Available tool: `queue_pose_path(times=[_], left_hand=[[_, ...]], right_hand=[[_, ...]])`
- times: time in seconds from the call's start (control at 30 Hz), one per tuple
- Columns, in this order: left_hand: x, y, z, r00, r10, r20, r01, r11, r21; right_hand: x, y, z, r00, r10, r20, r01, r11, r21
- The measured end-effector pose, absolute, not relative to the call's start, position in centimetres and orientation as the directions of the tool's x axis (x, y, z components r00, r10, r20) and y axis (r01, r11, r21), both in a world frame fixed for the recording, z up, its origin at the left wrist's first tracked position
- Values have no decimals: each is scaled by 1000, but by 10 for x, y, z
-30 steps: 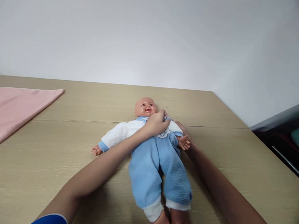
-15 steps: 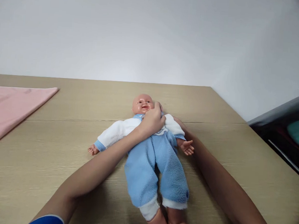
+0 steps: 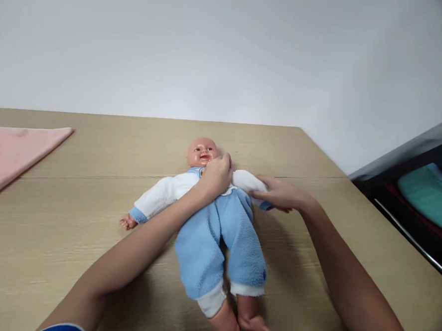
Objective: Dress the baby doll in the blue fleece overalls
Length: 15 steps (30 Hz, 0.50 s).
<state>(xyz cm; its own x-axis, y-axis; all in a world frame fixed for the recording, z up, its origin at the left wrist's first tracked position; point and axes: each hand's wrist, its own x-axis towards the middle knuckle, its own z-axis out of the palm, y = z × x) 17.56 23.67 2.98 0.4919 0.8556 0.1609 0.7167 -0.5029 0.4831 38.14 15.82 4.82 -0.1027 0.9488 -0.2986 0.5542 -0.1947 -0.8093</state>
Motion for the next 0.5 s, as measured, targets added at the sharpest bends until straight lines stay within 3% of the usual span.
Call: queue_pose_path(times=[0.1, 0.37, 0.5], left_hand=[[176, 237, 27, 503, 847, 172, 718, -520, 462], [168, 229, 28, 549, 809, 213, 673, -578, 462], [157, 218, 29, 556, 775, 301, 670, -632, 389]], right_hand=[[403, 156, 56, -79, 930, -359, 718, -197, -668], [433, 170, 48, -219, 852, -476, 616, -257, -745], [446, 171, 37, -233, 857, -460, 605, -243, -758]])
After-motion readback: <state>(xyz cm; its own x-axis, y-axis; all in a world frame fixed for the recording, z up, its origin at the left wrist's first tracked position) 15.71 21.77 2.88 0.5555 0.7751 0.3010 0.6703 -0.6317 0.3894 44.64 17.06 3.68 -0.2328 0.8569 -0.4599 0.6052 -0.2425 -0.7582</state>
